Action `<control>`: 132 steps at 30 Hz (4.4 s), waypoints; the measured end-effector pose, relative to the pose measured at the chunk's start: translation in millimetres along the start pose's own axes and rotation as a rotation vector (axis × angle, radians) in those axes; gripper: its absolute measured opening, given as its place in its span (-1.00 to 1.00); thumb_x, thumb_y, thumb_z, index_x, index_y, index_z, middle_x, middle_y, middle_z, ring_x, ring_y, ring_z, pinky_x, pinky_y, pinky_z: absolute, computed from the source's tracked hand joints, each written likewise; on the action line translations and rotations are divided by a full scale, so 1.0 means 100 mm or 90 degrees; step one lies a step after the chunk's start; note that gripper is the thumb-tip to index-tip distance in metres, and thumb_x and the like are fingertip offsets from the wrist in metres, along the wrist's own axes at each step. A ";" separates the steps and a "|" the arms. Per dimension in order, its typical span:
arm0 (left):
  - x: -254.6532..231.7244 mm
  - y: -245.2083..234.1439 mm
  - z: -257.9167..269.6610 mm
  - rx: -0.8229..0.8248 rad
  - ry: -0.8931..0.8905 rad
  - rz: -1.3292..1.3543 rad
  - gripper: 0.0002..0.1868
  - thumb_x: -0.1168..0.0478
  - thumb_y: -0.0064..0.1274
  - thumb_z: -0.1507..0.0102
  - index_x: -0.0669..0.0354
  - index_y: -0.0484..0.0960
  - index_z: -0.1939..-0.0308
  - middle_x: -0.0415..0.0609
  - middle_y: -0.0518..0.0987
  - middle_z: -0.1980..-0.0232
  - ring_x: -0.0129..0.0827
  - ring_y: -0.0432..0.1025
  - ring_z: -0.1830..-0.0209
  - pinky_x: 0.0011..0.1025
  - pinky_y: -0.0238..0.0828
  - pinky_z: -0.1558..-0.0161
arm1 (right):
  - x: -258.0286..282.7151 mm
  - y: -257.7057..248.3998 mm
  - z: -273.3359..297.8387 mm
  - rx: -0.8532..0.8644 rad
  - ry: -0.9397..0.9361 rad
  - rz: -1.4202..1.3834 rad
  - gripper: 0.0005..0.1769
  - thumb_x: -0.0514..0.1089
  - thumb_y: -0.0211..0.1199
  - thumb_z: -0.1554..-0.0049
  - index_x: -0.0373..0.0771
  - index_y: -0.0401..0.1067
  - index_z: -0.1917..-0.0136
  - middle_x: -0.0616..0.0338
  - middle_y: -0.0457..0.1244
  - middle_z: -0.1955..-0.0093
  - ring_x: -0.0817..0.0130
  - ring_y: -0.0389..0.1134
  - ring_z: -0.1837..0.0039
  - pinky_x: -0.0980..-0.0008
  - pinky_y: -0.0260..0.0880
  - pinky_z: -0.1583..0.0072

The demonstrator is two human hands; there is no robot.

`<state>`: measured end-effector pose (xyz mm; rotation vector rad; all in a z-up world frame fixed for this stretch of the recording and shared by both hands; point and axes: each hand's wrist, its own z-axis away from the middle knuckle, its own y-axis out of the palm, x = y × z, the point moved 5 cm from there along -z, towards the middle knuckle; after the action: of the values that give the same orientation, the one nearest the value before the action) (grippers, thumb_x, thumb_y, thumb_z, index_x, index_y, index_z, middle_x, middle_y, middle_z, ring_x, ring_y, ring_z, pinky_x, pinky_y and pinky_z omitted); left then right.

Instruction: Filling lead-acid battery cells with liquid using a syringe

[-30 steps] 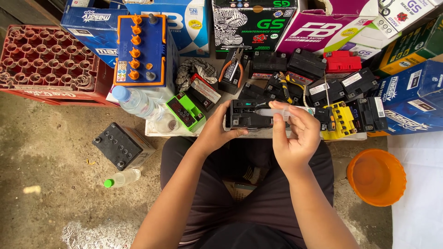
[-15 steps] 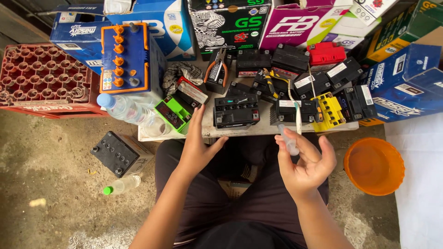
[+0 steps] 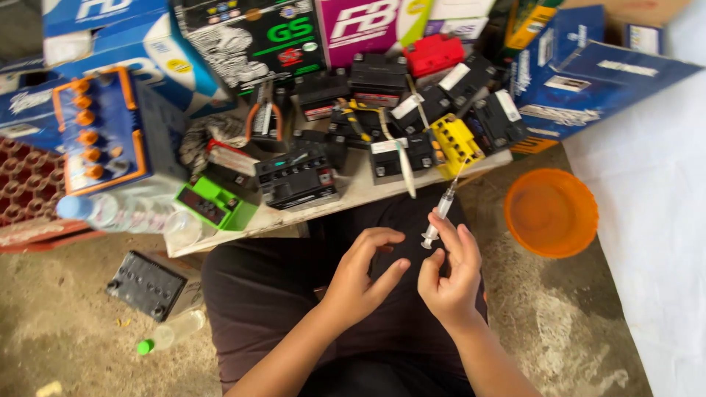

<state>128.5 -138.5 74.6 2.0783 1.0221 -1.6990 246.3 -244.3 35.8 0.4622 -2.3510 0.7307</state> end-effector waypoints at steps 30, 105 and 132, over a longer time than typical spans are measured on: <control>1.38 2.47 -0.51 0.348 -0.449 -0.116 -0.71 0.08 0.14 -0.25 0.17 0.79 0.08 -0.06 0.73 0.36 -0.37 0.63 0.30 -0.42 0.56 0.24 | -1.52 -1.17 0.96 -0.331 0.638 -0.193 -0.38 -0.10 0.08 -0.36 -0.35 -0.12 -0.51 -0.13 0.16 -0.40 0.01 0.16 -0.51 -0.05 0.20 -0.47; 2.39 3.23 -0.47 0.316 -0.936 0.272 -0.78 -0.04 -0.07 -0.26 -0.03 0.41 0.31 -0.31 0.06 0.59 -0.37 0.22 0.66 -0.41 0.22 0.46 | -2.84 -0.80 1.29 -0.373 1.203 -0.467 -0.55 0.20 -0.03 -0.34 -0.13 0.45 0.13 0.29 0.10 0.35 0.22 0.27 0.50 0.32 0.27 0.40; 2.28 3.17 -0.46 0.321 -0.897 0.233 -0.80 -0.03 -0.20 -0.29 -0.08 0.31 0.32 -0.39 0.03 0.60 -0.42 0.18 0.67 -0.37 0.07 0.35 | -3.12 -0.61 1.37 -0.392 1.183 -0.478 -0.56 0.24 -0.08 -0.35 -0.10 0.36 0.09 0.22 0.27 0.16 0.34 0.09 0.30 0.34 0.18 0.20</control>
<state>387.8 -258.3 -195.6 0.6244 -0.2299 -2.5415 445.0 -331.9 -234.5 0.1445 -0.4446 -0.1035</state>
